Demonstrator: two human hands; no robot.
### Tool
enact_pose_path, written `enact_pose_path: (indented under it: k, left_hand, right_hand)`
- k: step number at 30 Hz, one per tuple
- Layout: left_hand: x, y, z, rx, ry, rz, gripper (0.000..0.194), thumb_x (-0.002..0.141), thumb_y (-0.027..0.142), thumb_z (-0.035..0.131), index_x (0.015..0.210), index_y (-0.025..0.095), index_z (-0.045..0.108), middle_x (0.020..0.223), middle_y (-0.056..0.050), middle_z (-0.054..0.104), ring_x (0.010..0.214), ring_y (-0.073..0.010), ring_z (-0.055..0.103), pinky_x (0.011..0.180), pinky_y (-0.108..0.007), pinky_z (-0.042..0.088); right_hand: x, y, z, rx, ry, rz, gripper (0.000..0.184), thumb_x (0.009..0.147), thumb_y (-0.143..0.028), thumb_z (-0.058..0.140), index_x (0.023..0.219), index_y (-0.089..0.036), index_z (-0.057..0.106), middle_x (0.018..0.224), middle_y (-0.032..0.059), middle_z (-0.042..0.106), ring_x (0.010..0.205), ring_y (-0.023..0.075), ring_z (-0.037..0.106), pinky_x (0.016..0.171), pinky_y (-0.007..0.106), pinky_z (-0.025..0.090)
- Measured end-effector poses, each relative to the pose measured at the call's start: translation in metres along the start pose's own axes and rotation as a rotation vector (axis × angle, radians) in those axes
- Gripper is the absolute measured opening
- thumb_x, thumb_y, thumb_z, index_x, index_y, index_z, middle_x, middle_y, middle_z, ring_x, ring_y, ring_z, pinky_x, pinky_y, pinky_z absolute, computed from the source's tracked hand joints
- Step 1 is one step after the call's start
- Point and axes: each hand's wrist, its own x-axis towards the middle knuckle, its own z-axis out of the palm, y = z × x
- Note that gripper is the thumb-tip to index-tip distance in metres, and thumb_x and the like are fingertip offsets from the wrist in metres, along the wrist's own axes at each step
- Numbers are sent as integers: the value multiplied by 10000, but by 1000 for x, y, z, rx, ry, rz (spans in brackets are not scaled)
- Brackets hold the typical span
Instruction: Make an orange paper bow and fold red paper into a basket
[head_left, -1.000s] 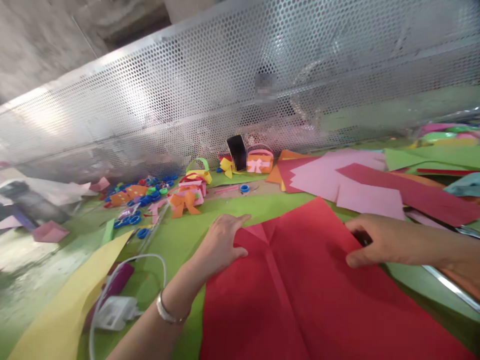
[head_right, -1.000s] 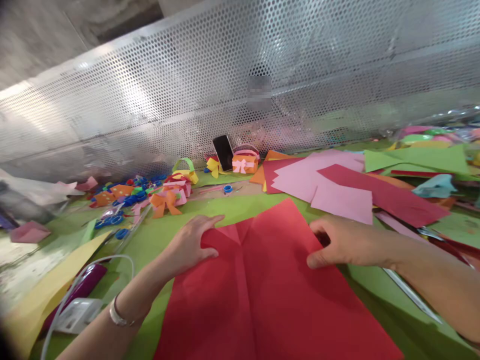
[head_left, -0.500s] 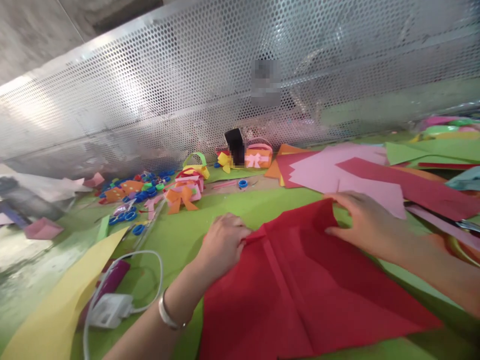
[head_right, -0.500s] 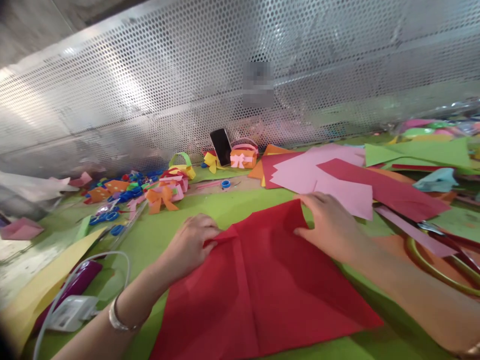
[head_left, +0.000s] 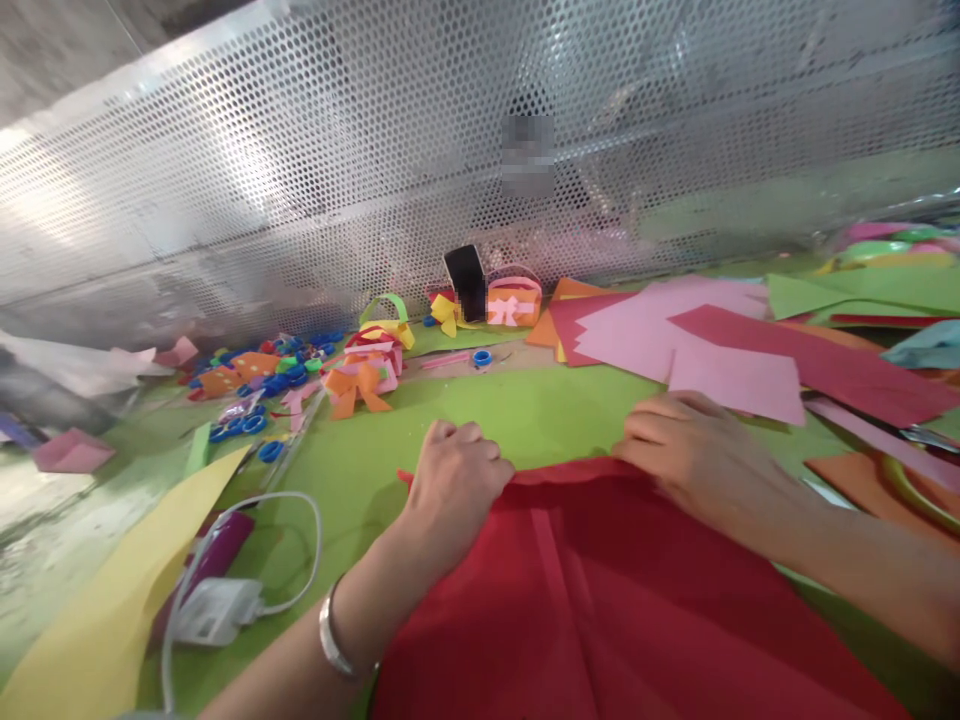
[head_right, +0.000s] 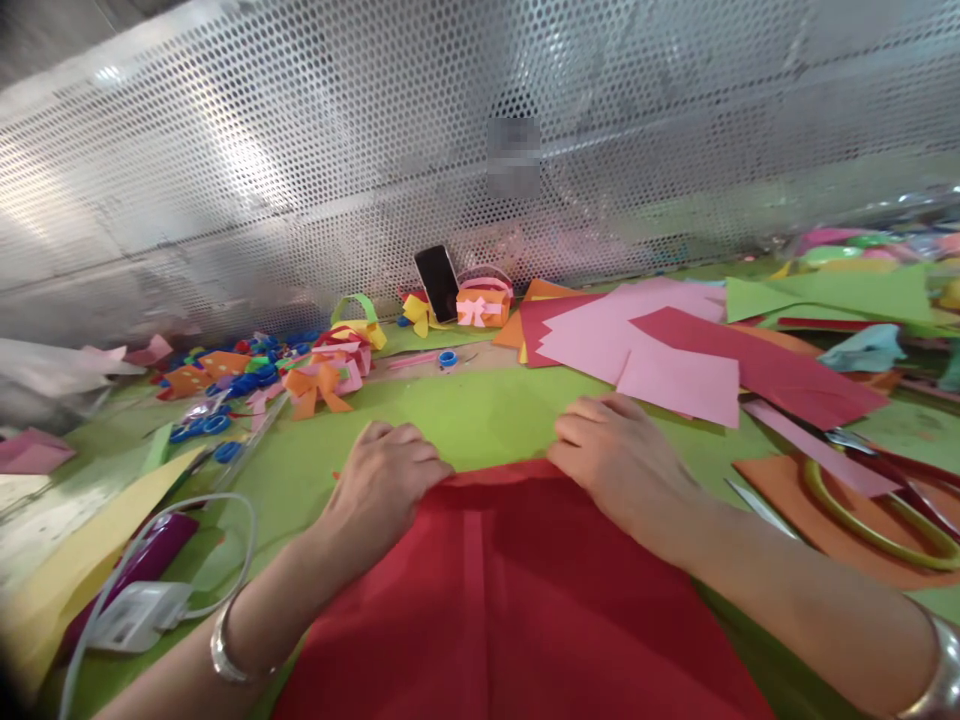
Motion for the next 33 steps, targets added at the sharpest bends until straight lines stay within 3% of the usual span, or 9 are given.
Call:
enact_pose_path:
  k: [3, 5, 9, 13, 16, 20, 22, 29, 33]
  left_hand:
    - [-1, 5, 0, 39, -86, 14, 187, 862, 95, 509, 856, 189, 671, 773, -35, 651, 759, -204, 567, 640, -334, 367]
    - [-2, 10, -1, 71, -150, 25, 208, 875, 111, 512, 1005, 195, 651, 836, -35, 640, 779, -207, 572, 648, -324, 401]
    - [-3, 19, -4, 163, -218, 15, 334, 886, 99, 500, 1196, 196, 578, 889, -47, 617, 823, -217, 579, 676, -325, 447]
    - [-3, 25, -8, 225, -241, 8, 342, 930, 122, 432, 1246, 183, 547, 896, -53, 615, 846, -219, 582, 702, -341, 460]
    - [-3, 26, -11, 236, -263, 7, 314, 927, 118, 437, 1203, 185, 573, 887, -44, 626, 849, -216, 583, 694, -339, 453]
    - [-7, 23, -18, 246, -258, -29, 160, 858, 114, 561, 963, 180, 662, 850, -37, 643, 845, -217, 580, 687, -332, 437]
    - [-9, 20, -23, 253, -313, -64, 114, 819, 105, 597, 859, 174, 678, 824, -47, 661, 844, -224, 589, 668, -327, 431]
    - [-12, 17, -41, 299, -555, -386, 336, 761, -48, 440, 764, 127, 726, 822, -151, 721, 842, -304, 660, 662, -372, 444]
    - [-16, 5, -44, 159, -444, -529, 309, 713, -32, 455, 719, 105, 732, 780, -186, 718, 807, -332, 670, 687, -403, 449]
  right_hand:
    - [-2, -4, 2, 42, -99, 29, 323, 701, 88, 420, 635, -197, 556, 667, 9, 565, 674, 187, 510, 617, 302, 339]
    - [-3, -8, 5, 29, -134, 27, 305, 718, 85, 452, 728, -186, 590, 719, 11, 589, 698, 191, 523, 633, 302, 345]
    - [-4, -16, 11, -94, -90, -90, 318, 788, -1, 521, 1026, -191, 612, 883, 29, 641, 802, 211, 548, 714, 335, 339]
    - [-5, -16, 13, -192, -85, -141, 254, 783, -67, 571, 964, -233, 637, 788, 9, 628, 737, 213, 531, 686, 345, 300]
    - [-8, -7, 10, -230, -126, -148, 261, 782, -77, 585, 973, -240, 655, 767, 6, 626, 726, 215, 531, 655, 339, 278]
    - [-16, 8, 6, -247, -186, -125, 289, 783, -48, 563, 960, -245, 678, 782, 19, 637, 724, 214, 540, 630, 333, 263]
    - [-20, 12, 3, -248, -216, -109, 342, 765, -1, 539, 954, -245, 687, 778, 26, 635, 706, 209, 542, 612, 326, 261]
    - [-23, 8, -3, -217, -266, -113, 390, 701, 39, 523, 967, -182, 703, 694, 42, 583, 644, 217, 549, 563, 322, 314]
    - [-24, 11, 0, -107, -289, -49, 434, 705, 62, 446, 953, -179, 707, 693, 43, 594, 640, 218, 593, 558, 320, 401]
